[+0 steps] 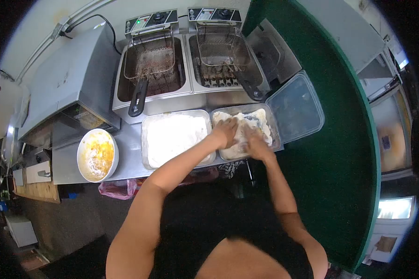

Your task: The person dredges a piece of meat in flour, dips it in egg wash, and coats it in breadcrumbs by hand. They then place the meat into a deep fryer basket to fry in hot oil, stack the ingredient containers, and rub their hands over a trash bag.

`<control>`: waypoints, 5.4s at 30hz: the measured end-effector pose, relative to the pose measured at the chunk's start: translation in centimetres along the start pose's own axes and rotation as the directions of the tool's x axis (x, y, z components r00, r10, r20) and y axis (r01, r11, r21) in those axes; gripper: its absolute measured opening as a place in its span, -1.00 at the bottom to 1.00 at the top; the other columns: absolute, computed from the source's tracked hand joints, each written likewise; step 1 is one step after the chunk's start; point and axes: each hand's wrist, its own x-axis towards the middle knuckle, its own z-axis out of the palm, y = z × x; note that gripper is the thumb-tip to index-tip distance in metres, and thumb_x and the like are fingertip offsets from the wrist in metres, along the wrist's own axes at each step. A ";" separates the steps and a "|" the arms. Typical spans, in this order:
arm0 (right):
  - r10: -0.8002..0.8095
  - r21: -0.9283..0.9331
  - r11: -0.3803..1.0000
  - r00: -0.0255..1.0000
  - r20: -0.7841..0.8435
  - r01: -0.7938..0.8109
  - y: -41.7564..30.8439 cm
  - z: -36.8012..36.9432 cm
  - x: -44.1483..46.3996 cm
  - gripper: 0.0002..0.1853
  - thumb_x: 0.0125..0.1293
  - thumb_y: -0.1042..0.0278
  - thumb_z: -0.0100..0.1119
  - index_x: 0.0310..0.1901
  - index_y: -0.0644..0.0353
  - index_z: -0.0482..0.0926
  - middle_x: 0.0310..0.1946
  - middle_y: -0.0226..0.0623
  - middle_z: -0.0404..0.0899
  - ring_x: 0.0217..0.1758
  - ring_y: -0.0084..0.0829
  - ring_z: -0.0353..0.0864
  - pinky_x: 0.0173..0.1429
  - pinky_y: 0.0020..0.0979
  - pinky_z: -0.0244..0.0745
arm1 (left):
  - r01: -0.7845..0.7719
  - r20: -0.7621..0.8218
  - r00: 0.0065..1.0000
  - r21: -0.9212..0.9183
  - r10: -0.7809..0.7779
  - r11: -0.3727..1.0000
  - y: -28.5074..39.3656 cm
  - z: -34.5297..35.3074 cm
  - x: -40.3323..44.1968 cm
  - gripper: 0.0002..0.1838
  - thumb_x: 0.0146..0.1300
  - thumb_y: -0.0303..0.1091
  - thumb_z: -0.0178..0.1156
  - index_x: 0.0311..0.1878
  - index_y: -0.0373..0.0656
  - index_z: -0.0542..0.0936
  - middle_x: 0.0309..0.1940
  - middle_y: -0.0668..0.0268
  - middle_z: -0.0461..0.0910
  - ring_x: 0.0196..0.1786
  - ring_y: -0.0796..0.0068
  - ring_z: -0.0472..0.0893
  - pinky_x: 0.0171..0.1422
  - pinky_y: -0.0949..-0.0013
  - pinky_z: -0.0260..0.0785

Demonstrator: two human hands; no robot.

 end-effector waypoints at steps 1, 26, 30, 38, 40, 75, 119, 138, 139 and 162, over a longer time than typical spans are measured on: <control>0.001 -0.027 1.000 1.000 -0.008 -0.001 0.0 0.5 -0.3 -0.24 0.10 0.36 0.11 0.34 0.29 0.04 0.22 0.16 0.24 0.33 0.04 0.18 0.40 -0.11 0.02 | 0.034 0.030 0.999 0.075 -0.036 0.997 0.8 -0.7 -0.5 -0.30 0.19 0.03 0.06 0.22 -0.38 0.30 0.32 0.00 0.16 0.37 0.08 0.15 0.40 0.11 0.01; 0.102 0.030 0.994 0.994 0.049 -0.104 7.4 0.4 9.9 -0.68 -0.18 0.50 0.25 -0.27 0.26 0.61 -0.23 0.05 0.57 -0.05 -0.07 0.56 0.08 -0.22 0.44 | -0.084 0.020 0.996 0.377 0.082 0.923 -4.2 -1.3 4.7 -0.78 0.15 -0.39 0.03 -0.18 -0.20 0.58 -0.24 0.14 0.61 -0.16 0.20 0.63 -0.12 0.23 0.49; 0.058 0.010 0.998 0.997 -0.041 -0.058 7.7 0.5 10.0 -0.65 -0.25 0.50 0.32 -0.28 0.24 0.61 -0.26 0.02 0.59 -0.11 -0.07 0.58 0.00 -0.21 0.47 | -0.041 -0.012 0.999 0.315 0.047 0.948 -5.0 0.2 5.5 -0.80 0.14 -0.39 0.04 -0.23 -0.15 0.61 -0.26 0.14 0.61 -0.16 0.20 0.63 -0.13 0.22 0.50; 0.408 0.566 0.778 0.905 -0.123 -0.273 10.0 0.2 8.3 -0.79 -0.13 0.51 0.31 -0.37 0.31 0.61 -0.47 -0.18 0.62 -0.39 -0.35 0.60 -0.27 -0.34 0.48 | 0.134 -0.029 0.991 0.151 -0.131 0.979 -3.6 -3.9 4.0 -0.81 0.08 -0.41 0.08 -0.27 -0.24 0.60 -0.30 0.04 0.60 -0.19 0.07 0.62 -0.11 0.18 0.50; 0.312 0.586 0.797 0.932 -0.186 -0.150 9.4 -0.7 7.6 -0.82 -0.11 0.54 0.29 -0.39 0.34 0.60 -0.48 -0.21 0.62 -0.40 -0.44 0.57 -0.29 -0.38 0.47 | 0.204 -0.098 0.976 0.124 -0.192 0.971 -3.4 -4.1 4.5 -0.82 0.04 -0.43 0.11 -0.28 -0.26 0.58 -0.30 0.03 0.60 -0.20 0.00 0.61 -0.14 0.13 0.50; 0.065 0.080 0.994 0.994 0.089 -0.073 0.1 4.5 2.8 -0.25 0.37 -0.06 -0.31 0.38 0.32 -0.18 0.43 0.06 -0.32 0.49 -0.01 -0.28 0.48 -0.09 -0.39 | 0.166 0.073 0.984 -0.047 -0.162 0.985 -0.1 -2.3 -2.3 -0.78 0.07 -0.42 0.01 -0.31 -0.37 0.54 -0.21 -0.04 0.54 -0.24 0.02 0.61 -0.17 0.07 0.47; -0.024 -0.214 0.975 0.989 0.144 0.055 3.8 -4.8 -1.4 -0.33 0.07 0.37 0.17 0.28 0.15 0.25 0.31 -0.01 0.16 0.42 -0.08 0.00 0.46 -0.13 -0.17 | 0.048 0.332 0.940 0.113 -0.083 0.992 2.4 -0.7 0.0 0.20 -0.01 0.46 0.00 0.40 -0.35 -0.17 0.42 -0.11 -0.32 0.48 -0.02 -0.34 0.46 -0.10 -0.49; 0.351 0.628 0.745 0.933 -0.082 -0.225 5.6 -1.7 2.0 -0.54 0.02 0.49 0.20 0.00 0.27 0.33 -0.33 -0.20 0.44 -0.25 -0.40 0.49 -0.18 -0.35 0.44 | 0.009 -0.293 0.955 -0.160 -0.057 0.987 7.1 1.5 2.0 -0.04 -0.09 0.14 0.31 0.23 -0.43 0.24 -0.14 -0.14 0.52 0.00 -0.13 0.48 0.22 0.12 0.25; 0.334 0.659 0.726 0.939 -0.084 -0.200 4.8 -2.3 1.8 -0.57 0.05 0.50 0.18 0.00 0.26 0.33 -0.33 -0.21 0.45 -0.27 -0.44 0.49 -0.20 -0.37 0.44 | 0.039 -0.289 0.952 -0.211 -0.100 0.977 7.1 1.0 2.4 -0.08 -0.10 0.08 0.33 0.21 -0.39 0.26 -0.19 -0.12 0.54 -0.04 -0.11 0.51 0.17 0.12 0.29; -0.243 0.278 0.921 0.961 -0.133 0.271 6.8 1.4 8.0 -0.40 -0.13 0.53 0.31 0.07 0.16 0.43 0.02 -0.08 0.41 0.20 -0.08 0.28 0.28 -0.24 0.19 | 0.154 -0.194 0.921 -0.614 -0.338 0.774 2.6 -7.0 -0.2 -0.71 -0.07 -0.42 0.21 -0.21 -0.26 0.58 -0.37 -0.04 0.59 -0.25 0.03 0.60 -0.14 0.20 0.39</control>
